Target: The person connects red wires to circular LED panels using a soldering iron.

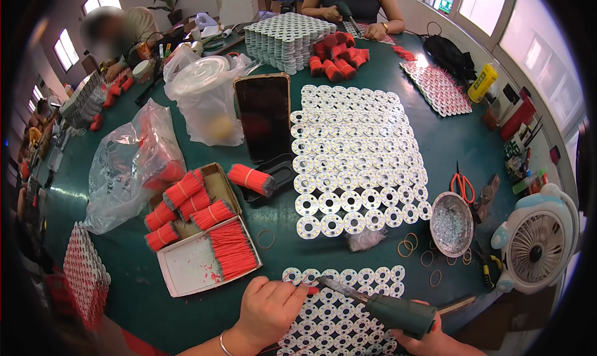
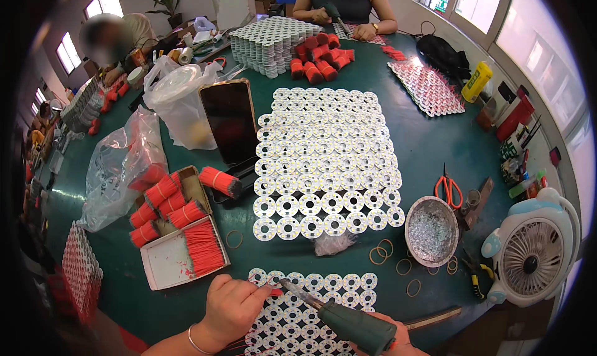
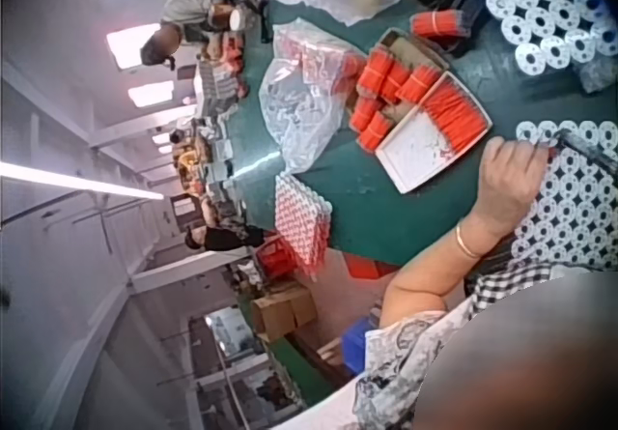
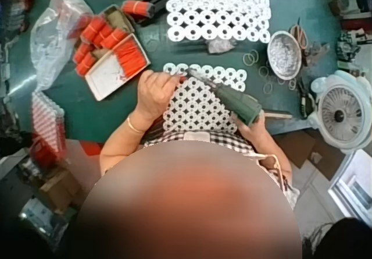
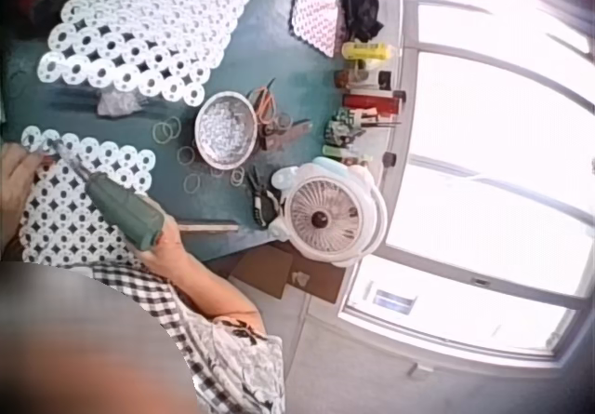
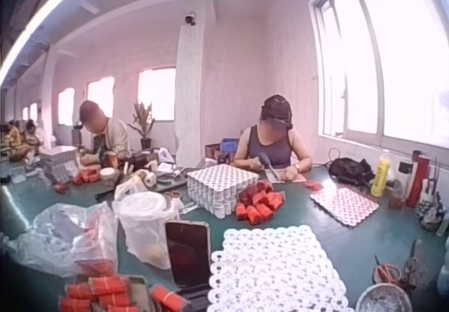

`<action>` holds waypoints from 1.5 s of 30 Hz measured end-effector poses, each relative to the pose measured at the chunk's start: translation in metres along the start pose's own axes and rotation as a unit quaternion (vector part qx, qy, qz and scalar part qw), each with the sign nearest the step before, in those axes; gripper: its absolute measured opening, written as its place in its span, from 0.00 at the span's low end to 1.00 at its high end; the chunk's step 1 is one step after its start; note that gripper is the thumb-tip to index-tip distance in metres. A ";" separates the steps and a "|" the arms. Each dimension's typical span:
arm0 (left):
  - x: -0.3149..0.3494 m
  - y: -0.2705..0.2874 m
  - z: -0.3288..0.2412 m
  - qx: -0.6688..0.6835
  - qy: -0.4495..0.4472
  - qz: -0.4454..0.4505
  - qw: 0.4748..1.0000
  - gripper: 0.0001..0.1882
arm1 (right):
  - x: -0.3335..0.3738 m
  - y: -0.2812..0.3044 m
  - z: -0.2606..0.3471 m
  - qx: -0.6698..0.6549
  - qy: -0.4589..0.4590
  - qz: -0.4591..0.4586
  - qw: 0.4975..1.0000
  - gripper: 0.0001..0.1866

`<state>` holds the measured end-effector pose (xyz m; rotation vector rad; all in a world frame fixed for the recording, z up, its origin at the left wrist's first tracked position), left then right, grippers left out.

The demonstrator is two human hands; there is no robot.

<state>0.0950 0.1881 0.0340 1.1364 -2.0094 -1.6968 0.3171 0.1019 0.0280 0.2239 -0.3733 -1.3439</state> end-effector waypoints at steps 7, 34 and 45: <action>0.000 0.001 -0.002 -0.011 0.001 0.003 1.000 0.10 | -0.001 -0.001 0.018 0.079 0.001 0.004 0.997 0.21; 0.020 0.005 -0.011 -0.056 0.068 -0.006 0.996 0.06 | 0.020 -0.010 0.016 0.087 0.075 0.014 0.993 0.26; 0.023 0.004 -0.006 -0.051 0.076 -0.008 0.996 0.05 | 0.012 -0.017 0.019 0.083 0.076 0.032 0.993 0.25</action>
Point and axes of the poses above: each hand's wrist, its own x-axis away from the middle knuckle, its own y-axis out of the back of the hand, z = x × y, the point moved 7 cm from there along -x, towards the middle knuckle, and after that the axes turned 10 degrees about z, right-handed, at the moved point
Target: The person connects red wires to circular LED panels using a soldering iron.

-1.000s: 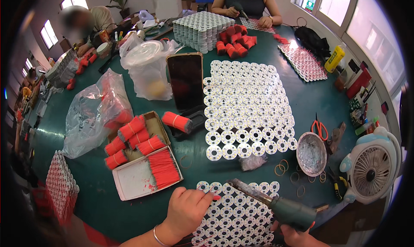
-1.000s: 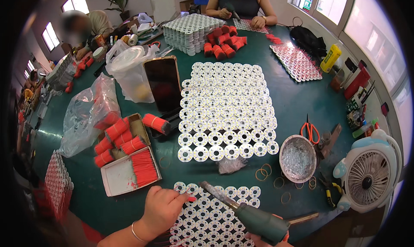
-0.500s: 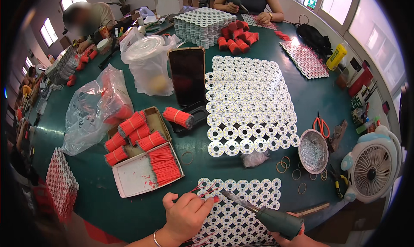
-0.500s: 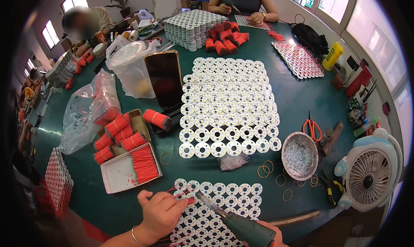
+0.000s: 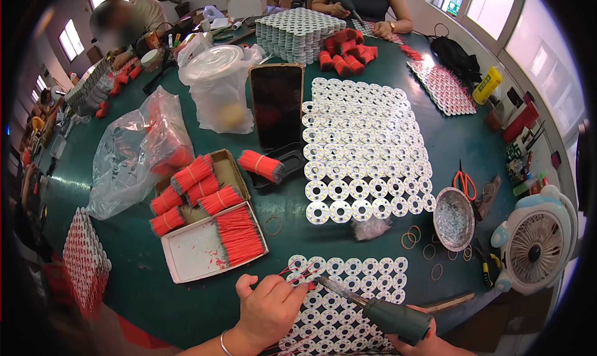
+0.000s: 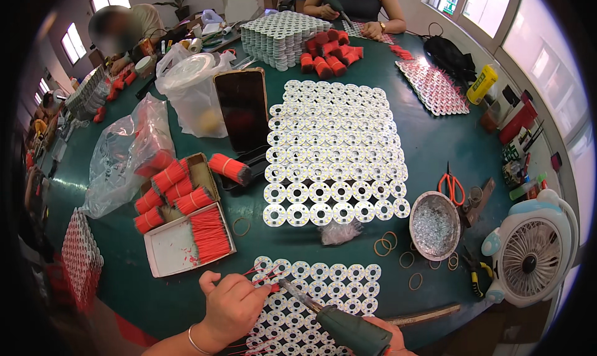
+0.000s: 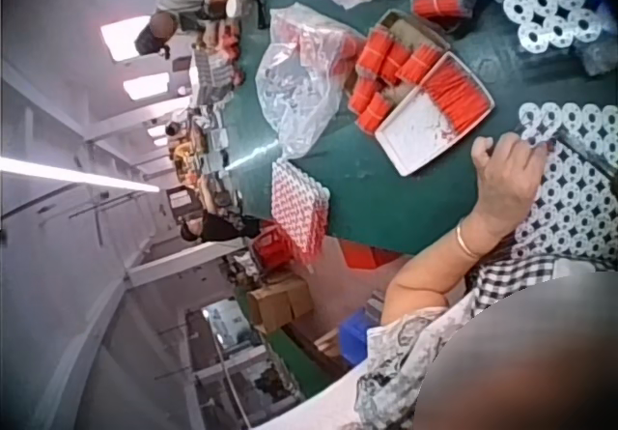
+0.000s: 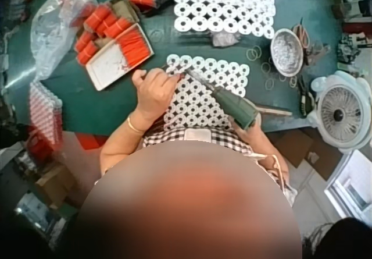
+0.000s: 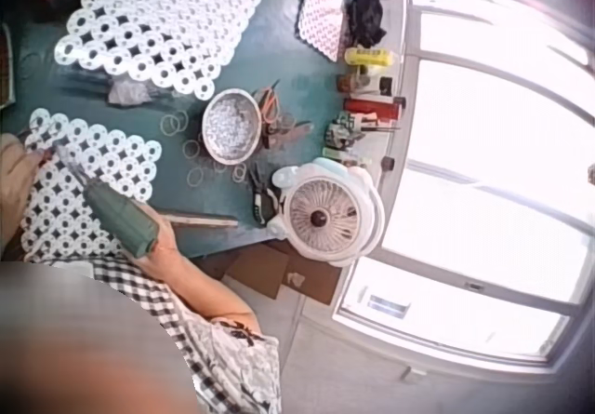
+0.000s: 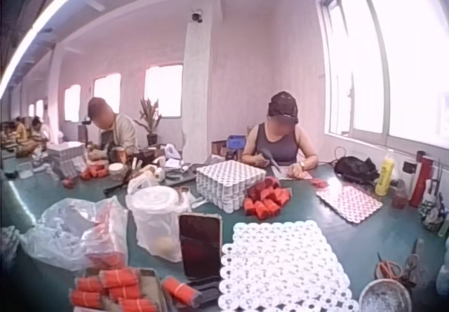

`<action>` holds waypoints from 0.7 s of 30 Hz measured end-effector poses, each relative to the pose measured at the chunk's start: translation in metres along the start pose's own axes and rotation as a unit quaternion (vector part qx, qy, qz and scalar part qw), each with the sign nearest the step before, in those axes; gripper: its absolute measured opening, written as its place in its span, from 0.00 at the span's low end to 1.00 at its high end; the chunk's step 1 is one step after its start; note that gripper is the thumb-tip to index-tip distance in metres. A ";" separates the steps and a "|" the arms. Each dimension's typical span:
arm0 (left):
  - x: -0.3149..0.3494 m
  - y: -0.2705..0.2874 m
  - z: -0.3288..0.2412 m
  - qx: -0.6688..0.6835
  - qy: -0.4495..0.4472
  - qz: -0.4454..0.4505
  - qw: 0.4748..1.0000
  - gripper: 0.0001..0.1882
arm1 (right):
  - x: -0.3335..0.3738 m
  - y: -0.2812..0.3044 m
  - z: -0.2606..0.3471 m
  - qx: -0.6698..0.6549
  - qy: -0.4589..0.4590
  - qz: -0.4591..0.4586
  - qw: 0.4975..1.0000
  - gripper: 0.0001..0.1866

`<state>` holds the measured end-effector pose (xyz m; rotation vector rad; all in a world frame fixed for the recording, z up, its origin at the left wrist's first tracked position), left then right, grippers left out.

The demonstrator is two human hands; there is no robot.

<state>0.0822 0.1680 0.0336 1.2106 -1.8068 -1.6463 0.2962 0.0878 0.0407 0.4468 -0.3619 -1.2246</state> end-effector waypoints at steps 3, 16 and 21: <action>0.003 0.001 0.004 0.011 0.002 -0.002 1.000 0.05 | 0.028 -0.023 -0.047 -0.066 -0.097 0.011 0.993 0.23; -0.002 0.002 -0.002 -0.011 -0.001 0.011 1.000 0.05 | 0.005 0.006 -0.001 -0.025 -0.033 -0.053 0.998 0.19; 0.002 0.002 -0.008 -0.012 -0.009 0.003 1.000 0.05 | 0.006 0.012 0.002 -0.014 -0.013 -0.032 0.999 0.19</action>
Point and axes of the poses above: each hand's wrist, its own x-axis away from the middle knuckle, its own y-axis out of the back of the hand, z = x × y, the point moved 7 cm from there along -x, towards the middle knuckle, and after that the axes turned 10 degrees about z, right-handed, at the moved point
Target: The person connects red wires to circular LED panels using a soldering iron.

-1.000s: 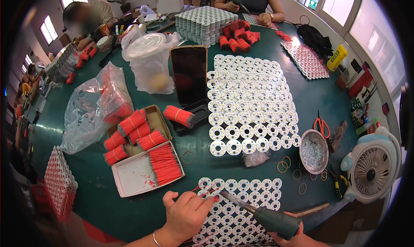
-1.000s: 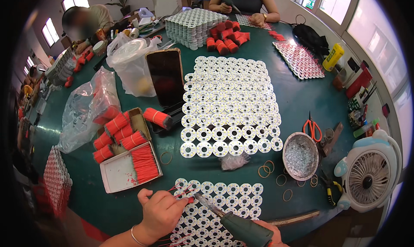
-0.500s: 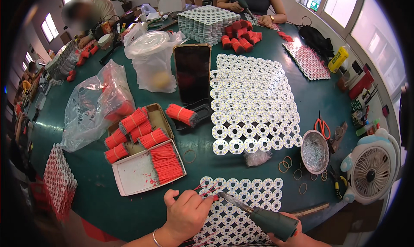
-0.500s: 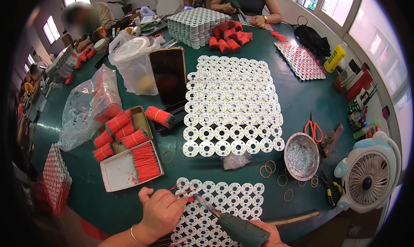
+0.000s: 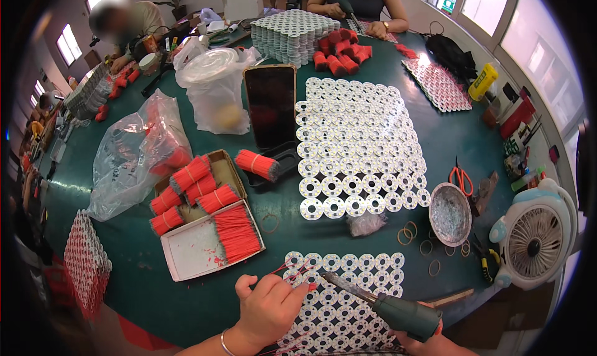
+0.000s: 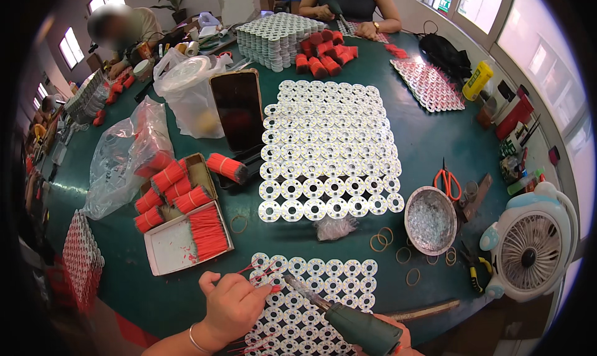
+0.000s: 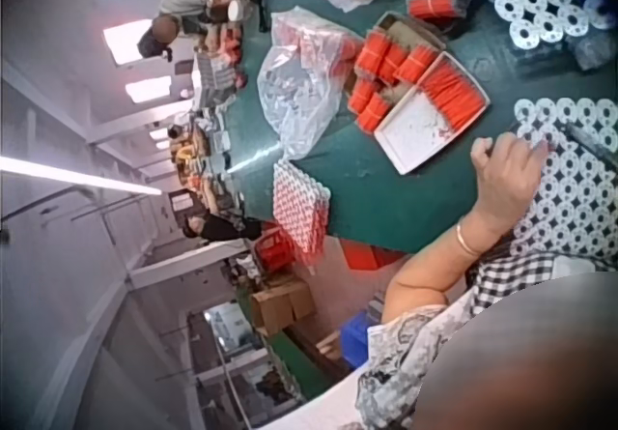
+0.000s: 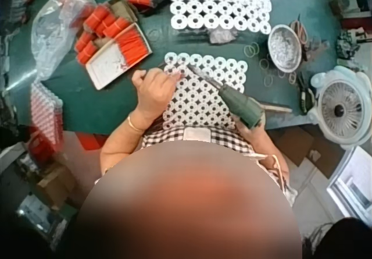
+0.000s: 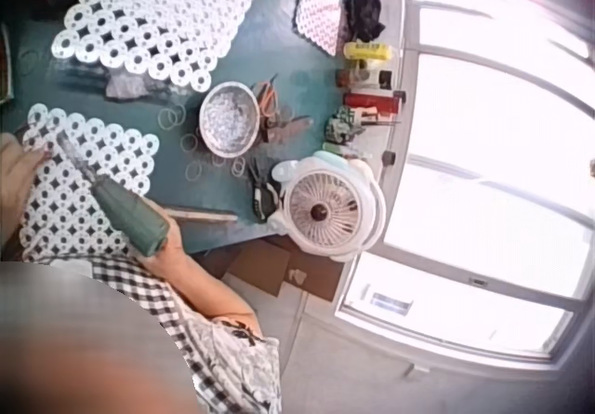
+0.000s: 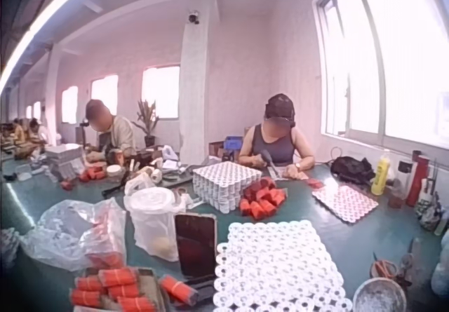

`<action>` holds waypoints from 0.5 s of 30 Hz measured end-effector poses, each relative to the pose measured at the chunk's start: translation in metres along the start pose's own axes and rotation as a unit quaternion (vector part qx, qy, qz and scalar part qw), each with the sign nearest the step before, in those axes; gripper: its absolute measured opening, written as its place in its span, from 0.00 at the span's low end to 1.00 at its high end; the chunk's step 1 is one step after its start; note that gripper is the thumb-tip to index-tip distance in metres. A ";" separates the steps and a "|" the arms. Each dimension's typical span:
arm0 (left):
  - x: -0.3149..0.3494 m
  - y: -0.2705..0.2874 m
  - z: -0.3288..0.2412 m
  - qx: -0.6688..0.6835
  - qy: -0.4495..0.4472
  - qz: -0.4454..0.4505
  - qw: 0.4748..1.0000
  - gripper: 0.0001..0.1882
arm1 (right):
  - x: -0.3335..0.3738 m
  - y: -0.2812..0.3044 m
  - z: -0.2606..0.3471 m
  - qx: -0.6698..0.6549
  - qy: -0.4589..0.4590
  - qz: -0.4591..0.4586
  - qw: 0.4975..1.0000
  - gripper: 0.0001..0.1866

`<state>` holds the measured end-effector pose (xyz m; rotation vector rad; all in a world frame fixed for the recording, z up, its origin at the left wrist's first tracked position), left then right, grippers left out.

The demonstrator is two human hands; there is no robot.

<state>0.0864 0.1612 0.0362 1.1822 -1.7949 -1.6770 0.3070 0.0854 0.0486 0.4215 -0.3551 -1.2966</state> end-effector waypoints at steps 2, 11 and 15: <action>0.001 -0.002 -0.002 0.010 -0.012 -0.014 1.000 0.08 | 0.001 0.000 0.001 -0.006 0.006 0.008 1.000 0.19; 0.003 -0.006 -0.002 -0.006 -0.005 0.009 1.000 0.06 | 0.004 -0.007 -0.007 -0.018 -0.023 0.024 0.999 0.20; 0.002 -0.005 -0.002 0.013 -0.021 -0.006 1.000 0.08 | 0.008 -0.008 -0.003 0.024 -0.029 0.046 0.998 0.21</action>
Point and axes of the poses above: each hand's wrist, its own x-axis away from the middle knuckle, its own y-axis out of the back of the hand, z = x × y, the point moved 7 cm from there along -x, towards the middle knuckle, and after that the axes turned 10 degrees about z, right-handed, at the moved point
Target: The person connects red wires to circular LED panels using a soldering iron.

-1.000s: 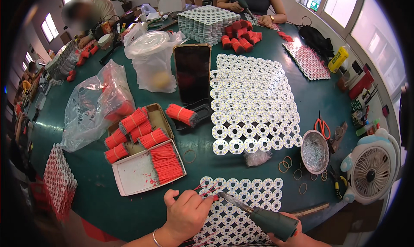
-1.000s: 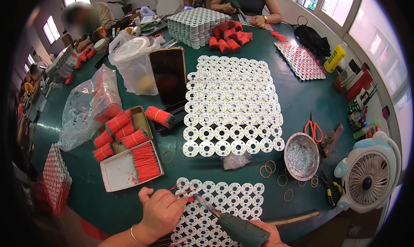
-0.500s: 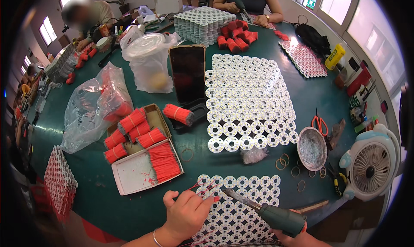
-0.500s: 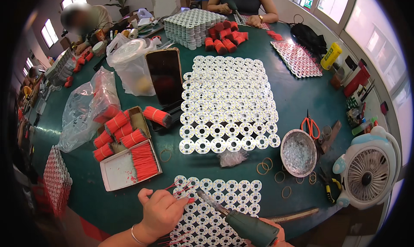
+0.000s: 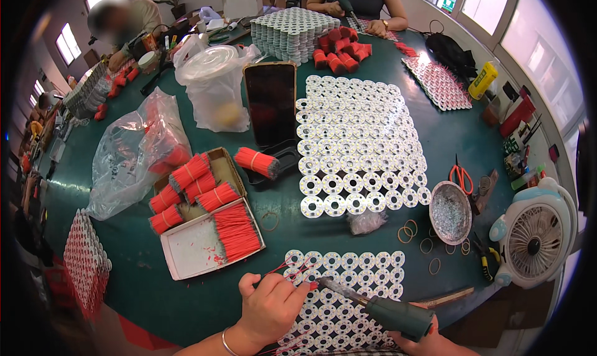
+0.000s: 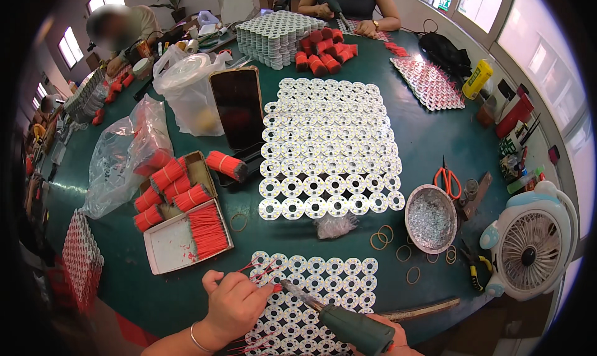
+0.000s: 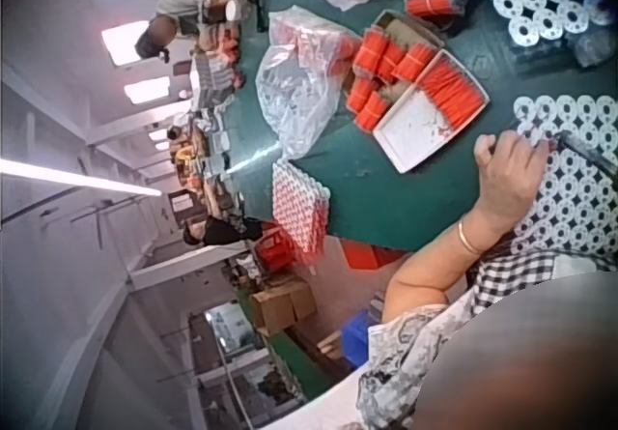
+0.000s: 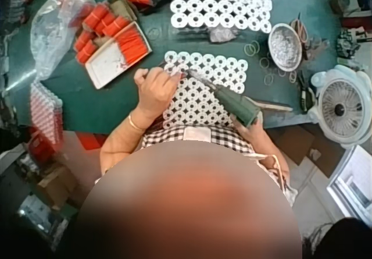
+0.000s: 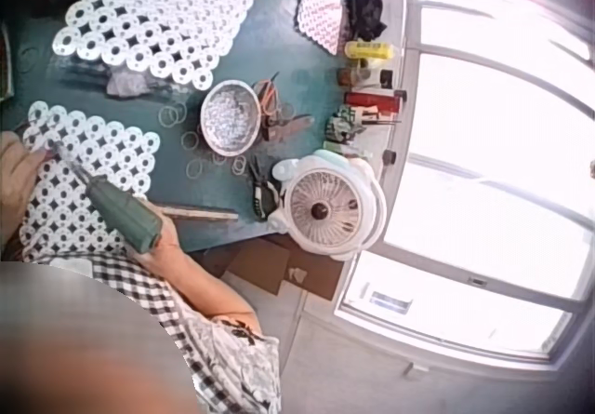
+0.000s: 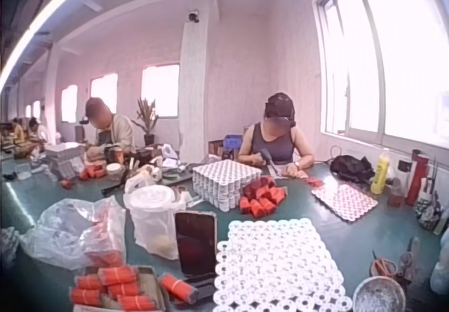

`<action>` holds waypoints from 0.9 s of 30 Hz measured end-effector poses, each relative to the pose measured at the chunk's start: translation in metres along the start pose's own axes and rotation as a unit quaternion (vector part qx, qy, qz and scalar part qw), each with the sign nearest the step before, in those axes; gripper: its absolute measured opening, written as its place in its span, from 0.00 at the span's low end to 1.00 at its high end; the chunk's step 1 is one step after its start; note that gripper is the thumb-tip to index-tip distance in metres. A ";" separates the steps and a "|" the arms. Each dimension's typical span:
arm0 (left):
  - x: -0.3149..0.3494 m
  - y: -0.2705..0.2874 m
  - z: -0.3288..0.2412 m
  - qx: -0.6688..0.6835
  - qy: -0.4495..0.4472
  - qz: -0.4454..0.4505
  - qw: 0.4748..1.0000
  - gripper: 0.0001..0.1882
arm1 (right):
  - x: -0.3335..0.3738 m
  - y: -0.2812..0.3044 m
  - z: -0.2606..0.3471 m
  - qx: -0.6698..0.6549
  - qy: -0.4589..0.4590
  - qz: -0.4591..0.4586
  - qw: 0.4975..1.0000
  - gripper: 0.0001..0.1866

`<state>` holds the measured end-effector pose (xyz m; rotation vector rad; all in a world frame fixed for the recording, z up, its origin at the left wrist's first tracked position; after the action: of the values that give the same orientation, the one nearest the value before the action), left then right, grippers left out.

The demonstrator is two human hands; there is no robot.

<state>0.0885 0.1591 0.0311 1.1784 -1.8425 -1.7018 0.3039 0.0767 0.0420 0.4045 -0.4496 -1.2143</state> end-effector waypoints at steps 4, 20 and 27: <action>-0.002 -0.001 0.001 0.001 -0.004 0.001 1.000 0.07 | 0.001 -0.003 -0.008 -0.059 -0.048 -0.010 0.997 0.22; -0.004 0.008 0.002 0.029 0.017 0.017 0.999 0.07 | 0.013 0.000 -0.009 -0.239 -0.003 -0.059 0.969 0.11; 0.017 0.020 -0.001 0.024 0.073 -0.003 0.997 0.05 | 0.024 -0.006 -0.023 -0.168 -0.024 -0.039 0.985 0.11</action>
<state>0.0727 0.1441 0.0459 1.2914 -1.8019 -1.5400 0.3184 0.0532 0.0223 0.1052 -0.2645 -1.3510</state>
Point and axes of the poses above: each hand's wrist, its own x-axis away from the middle knuckle, its own y-axis out of the back of the hand, z = x × y, the point moved 7 cm from there along -x, towards the middle knuckle, and after that the axes turned 10 degrees about z, right-handed, at the moved point
